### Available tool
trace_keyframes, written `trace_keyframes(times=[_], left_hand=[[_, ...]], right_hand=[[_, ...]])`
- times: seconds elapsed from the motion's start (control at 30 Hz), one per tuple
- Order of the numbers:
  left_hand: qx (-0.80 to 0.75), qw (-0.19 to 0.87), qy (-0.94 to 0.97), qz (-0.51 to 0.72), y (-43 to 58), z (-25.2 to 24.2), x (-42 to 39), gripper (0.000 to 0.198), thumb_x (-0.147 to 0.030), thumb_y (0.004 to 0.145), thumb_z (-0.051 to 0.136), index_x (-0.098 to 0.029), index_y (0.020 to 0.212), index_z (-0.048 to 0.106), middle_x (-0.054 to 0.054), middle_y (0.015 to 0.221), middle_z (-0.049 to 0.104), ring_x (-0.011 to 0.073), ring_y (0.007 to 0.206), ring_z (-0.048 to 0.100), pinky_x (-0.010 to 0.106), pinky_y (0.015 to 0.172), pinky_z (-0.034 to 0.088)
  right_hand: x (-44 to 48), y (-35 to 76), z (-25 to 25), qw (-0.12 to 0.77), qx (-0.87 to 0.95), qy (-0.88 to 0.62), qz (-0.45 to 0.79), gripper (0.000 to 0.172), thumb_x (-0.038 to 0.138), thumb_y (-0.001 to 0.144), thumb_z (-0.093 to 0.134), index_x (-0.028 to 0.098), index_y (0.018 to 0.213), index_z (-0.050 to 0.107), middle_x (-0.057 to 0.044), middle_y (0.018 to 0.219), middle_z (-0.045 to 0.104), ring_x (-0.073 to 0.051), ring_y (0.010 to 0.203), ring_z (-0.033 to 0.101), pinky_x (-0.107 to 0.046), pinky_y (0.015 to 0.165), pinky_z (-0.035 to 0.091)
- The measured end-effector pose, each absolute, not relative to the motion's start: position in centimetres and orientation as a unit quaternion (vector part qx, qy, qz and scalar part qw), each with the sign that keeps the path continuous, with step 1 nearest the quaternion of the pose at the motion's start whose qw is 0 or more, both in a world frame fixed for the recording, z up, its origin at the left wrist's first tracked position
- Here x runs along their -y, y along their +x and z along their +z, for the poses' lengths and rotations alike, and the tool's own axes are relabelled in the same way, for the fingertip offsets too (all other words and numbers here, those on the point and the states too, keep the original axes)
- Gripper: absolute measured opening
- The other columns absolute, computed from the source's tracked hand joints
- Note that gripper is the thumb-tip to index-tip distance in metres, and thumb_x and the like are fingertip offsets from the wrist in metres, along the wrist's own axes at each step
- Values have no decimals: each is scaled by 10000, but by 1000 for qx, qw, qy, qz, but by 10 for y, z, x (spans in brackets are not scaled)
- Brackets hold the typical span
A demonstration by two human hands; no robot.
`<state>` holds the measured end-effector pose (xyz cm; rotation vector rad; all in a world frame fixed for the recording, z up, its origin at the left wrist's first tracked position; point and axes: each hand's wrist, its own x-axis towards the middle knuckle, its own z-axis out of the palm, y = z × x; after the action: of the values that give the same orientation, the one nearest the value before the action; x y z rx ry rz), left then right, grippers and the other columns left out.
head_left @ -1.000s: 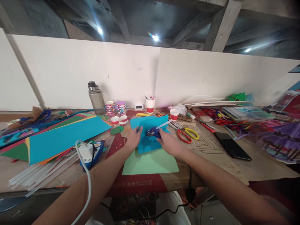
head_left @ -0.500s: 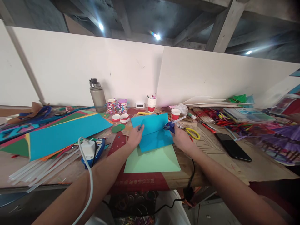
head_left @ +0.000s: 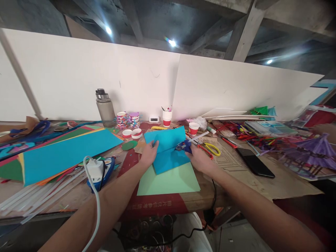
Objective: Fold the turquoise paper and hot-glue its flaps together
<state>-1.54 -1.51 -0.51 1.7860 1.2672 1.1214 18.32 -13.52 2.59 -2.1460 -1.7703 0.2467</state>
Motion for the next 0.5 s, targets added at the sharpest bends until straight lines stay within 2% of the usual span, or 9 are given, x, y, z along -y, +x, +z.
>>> trace_keyframes(times=[0.07, 0.2, 0.4, 0.5], left_hand=[[-492, 335, 686, 419, -15, -6, 14, 322, -462, 830, 508, -164, 858, 626, 108, 813, 682, 284, 936, 627, 355, 802, 477], [-513, 332, 684, 399, -14, -7, 14, 354, -500, 822, 487, -185, 716, 609, 81, 666, 636, 292, 804, 626, 374, 701, 491], [-511, 336, 681, 403, -15, -3, 16, 331, -484, 815, 489, -202, 659, 563, 60, 626, 587, 273, 758, 605, 359, 667, 473], [-517, 336, 684, 391, -15, -2, 17, 324, -469, 831, 475, -206, 653, 540, 54, 621, 565, 261, 716, 587, 365, 678, 453]], right_hand=[[133, 198, 26, 161, 592, -787, 71, 372, 309, 939, 425, 89, 1234, 484, -212, 1104, 661, -297, 1011, 638, -331, 785, 431], [125, 208, 24, 160, 559, -811, 57, 417, 379, 951, 407, 85, 1240, 474, -214, 1096, 664, -300, 1013, 643, -337, 781, 439], [123, 188, 21, 161, 571, -803, 57, 350, 277, 929, 439, 102, 1229, 484, -194, 1100, 663, -286, 1022, 639, -332, 801, 438], [129, 190, 24, 166, 590, -787, 67, 346, 300, 927, 443, 108, 1209, 505, -193, 1107, 662, -291, 1011, 640, -330, 784, 440]])
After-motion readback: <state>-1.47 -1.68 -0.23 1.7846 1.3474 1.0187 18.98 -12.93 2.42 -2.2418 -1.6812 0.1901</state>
